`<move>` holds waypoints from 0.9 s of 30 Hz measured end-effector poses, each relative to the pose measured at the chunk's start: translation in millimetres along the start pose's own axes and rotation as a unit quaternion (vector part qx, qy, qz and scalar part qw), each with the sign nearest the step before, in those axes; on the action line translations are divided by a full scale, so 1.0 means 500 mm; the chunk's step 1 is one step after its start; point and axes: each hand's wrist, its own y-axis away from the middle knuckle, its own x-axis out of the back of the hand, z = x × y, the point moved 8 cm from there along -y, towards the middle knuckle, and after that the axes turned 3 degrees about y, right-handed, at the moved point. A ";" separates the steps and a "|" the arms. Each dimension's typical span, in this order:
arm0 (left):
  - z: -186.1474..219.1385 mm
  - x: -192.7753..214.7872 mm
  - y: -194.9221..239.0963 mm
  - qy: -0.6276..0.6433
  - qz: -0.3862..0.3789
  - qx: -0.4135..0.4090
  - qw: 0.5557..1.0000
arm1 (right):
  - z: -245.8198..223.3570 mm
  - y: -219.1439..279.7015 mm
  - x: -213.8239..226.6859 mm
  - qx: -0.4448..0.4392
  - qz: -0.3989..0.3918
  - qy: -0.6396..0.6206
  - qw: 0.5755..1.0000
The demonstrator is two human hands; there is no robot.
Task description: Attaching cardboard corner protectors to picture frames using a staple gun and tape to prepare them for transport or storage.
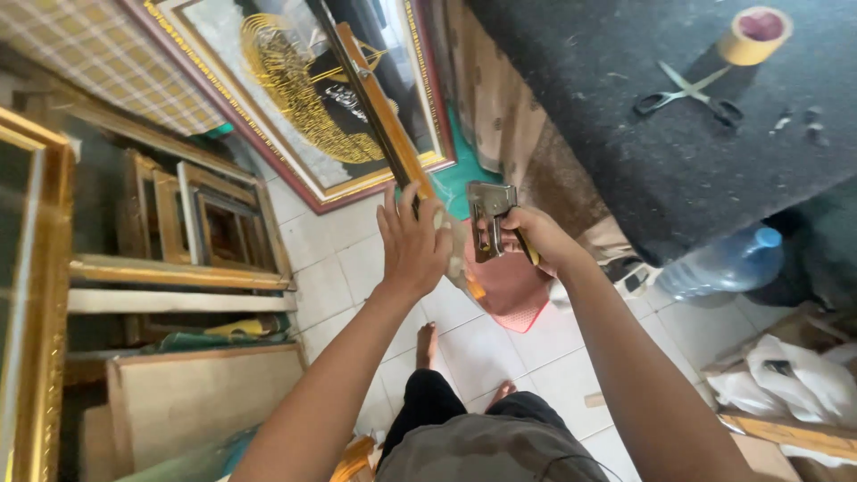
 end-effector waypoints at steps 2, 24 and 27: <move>0.030 -0.023 -0.028 -0.014 -0.002 -0.070 0.997 | -0.056 0.062 0.026 0.021 0.043 0.011 0.999; 0.276 -0.291 -0.316 0.080 -0.240 -0.353 0.901 | -0.195 0.155 0.318 -0.026 0.495 0.288 0.819; 0.297 -0.301 -0.335 0.070 -0.293 -0.357 0.884 | -0.232 0.190 0.280 -0.042 0.544 0.273 0.792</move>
